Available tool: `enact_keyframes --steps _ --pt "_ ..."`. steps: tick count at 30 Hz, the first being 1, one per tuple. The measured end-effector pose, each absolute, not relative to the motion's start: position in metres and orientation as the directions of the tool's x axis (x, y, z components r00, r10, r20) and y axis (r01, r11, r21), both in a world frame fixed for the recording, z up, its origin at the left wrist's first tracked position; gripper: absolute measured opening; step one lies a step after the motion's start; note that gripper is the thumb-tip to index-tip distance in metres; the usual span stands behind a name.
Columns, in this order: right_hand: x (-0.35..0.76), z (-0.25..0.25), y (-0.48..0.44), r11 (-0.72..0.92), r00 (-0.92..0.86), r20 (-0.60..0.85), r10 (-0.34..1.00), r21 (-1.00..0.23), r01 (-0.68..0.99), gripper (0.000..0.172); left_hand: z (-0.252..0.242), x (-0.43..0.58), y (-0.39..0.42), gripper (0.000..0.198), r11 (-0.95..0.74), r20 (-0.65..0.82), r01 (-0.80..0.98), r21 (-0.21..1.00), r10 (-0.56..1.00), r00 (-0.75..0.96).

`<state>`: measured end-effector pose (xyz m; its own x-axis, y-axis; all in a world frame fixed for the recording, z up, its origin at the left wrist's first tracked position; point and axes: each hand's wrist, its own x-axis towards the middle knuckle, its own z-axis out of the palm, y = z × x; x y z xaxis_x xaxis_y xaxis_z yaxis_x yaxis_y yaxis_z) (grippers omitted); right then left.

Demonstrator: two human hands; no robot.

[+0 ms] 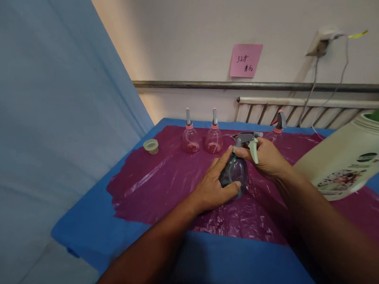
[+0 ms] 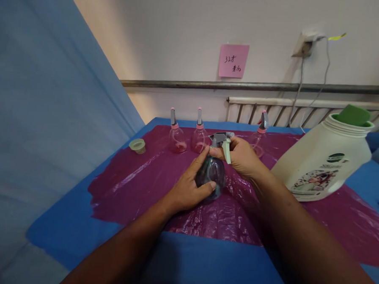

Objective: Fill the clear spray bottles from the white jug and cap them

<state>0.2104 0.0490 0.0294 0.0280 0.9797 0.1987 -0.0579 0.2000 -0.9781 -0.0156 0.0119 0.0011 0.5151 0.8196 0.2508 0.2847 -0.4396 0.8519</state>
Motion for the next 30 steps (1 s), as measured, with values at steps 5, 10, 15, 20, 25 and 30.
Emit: enact_keyframes --steps 5,10,15,20,25,30 --pt "0.204 0.033 0.046 0.292 0.045 0.296 0.954 -0.954 0.072 0.070 0.004 -0.014 0.011 0.103 -0.414 0.238 0.280 0.866 0.834 0.498" --pt "0.198 0.034 0.044 0.406 0.116 0.415 0.902 -0.909 0.099 0.072 0.006 -0.014 0.011 0.099 -0.427 0.271 0.253 0.868 0.835 0.479" --pt "0.200 0.025 0.043 0.440 0.053 0.453 0.890 -0.883 0.164 0.058 0.003 -0.015 0.015 0.099 -0.417 0.276 0.248 0.874 0.848 0.453" --pt "0.203 0.017 0.047 0.441 0.003 0.443 0.897 -0.892 0.100 0.053 0.003 -0.016 0.019 0.099 -0.438 0.310 0.229 0.869 0.844 0.437" --pt "0.196 0.015 0.051 0.364 0.037 0.362 0.931 -0.927 -0.090 0.057 0.002 -0.017 0.017 0.101 -0.434 0.302 0.256 0.864 0.853 0.426" --pt "0.185 0.016 0.047 0.229 0.040 0.226 0.973 -0.932 -0.281 0.061 -0.005 -0.014 0.016 0.109 -0.472 0.326 0.286 0.834 0.840 0.434"
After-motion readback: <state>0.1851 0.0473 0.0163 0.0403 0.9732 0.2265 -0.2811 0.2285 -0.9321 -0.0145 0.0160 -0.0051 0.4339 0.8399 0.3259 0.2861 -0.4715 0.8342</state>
